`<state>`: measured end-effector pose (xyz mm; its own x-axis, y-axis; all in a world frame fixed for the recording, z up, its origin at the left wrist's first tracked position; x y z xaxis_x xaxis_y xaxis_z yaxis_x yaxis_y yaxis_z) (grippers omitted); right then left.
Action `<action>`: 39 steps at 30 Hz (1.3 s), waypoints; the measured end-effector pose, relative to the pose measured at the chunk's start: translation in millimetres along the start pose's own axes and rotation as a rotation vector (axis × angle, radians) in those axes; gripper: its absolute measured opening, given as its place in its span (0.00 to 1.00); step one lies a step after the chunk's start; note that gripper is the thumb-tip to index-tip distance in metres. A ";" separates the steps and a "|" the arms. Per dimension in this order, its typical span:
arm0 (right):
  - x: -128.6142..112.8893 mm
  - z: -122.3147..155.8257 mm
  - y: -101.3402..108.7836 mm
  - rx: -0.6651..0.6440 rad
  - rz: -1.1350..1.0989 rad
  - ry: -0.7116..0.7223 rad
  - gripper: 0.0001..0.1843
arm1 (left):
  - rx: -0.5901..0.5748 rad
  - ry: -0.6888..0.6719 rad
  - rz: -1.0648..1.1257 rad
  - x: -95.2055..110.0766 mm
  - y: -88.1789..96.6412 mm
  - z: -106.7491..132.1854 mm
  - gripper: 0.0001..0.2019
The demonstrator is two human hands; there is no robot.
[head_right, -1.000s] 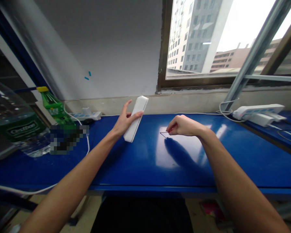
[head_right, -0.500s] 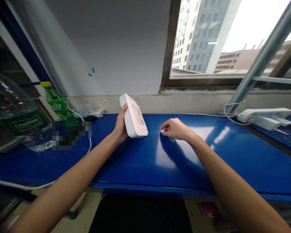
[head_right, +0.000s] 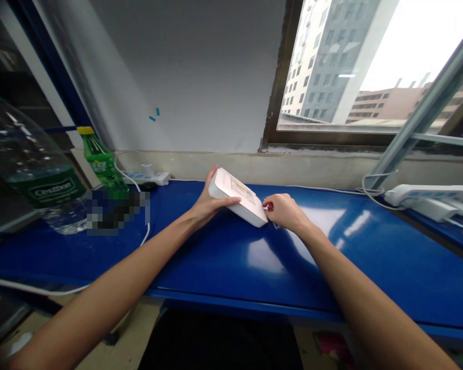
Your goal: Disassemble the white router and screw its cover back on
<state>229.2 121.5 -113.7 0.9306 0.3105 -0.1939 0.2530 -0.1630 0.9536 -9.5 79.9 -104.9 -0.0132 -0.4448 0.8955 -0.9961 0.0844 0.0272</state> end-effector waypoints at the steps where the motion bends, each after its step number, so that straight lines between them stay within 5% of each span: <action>1: 0.7 -0.4 -1.2 0.000 0.008 0.003 0.17 | -0.024 -0.027 0.061 2.4 2.6 -1.0 0.61; 4: 1.4 -1.3 -4.5 -0.002 0.035 0.009 0.16 | -0.121 0.019 0.132 9.4 12.9 -4.0 0.51; 7: 0.6 -2.3 -6.7 -0.002 0.053 0.013 0.15 | -0.149 0.157 -0.091 9.4 23.7 -6.5 0.42; 12: -0.1 -4.0 -8.2 0.007 0.054 0.004 0.15 | -0.173 0.186 -0.441 1.3 34.3 -8.9 0.46; 20: -2.1 -2.0 -7.1 0.004 0.095 -0.004 0.09 | -0.432 0.264 -0.899 0.7 37.6 -2.1 0.65; 26: -2.2 -0.2 -6.6 0.006 0.126 -0.051 0.06 | -0.459 0.198 -1.065 3.6 29.0 3.6 0.68; 32: 4.2 -2.0 -8.2 0.002 0.125 -0.063 0.07 | -0.473 -0.008 -1.164 4.8 15.2 6.1 0.61; 39: 10.6 -5.0 -8.6 -0.008 0.103 -0.052 0.06 | -0.390 -0.079 -1.204 3.9 7.9 8.4 0.56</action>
<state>235.5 130.9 -122.8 0.9641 0.2435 -0.1065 0.1536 -0.1839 0.9709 -18.2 71.4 -104.9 0.8614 -0.4732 0.1848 -0.2897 -0.1587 0.9439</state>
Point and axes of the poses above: each hand's wrist, its own z-axis away from the middle knuckle, its own y-axis out of the back of the hand, x = y × z, the point moved 2 cm from there along -z, towards the middle knuckle, and after that the axes turned 8 degrees about -y, right-handed, at the moved point
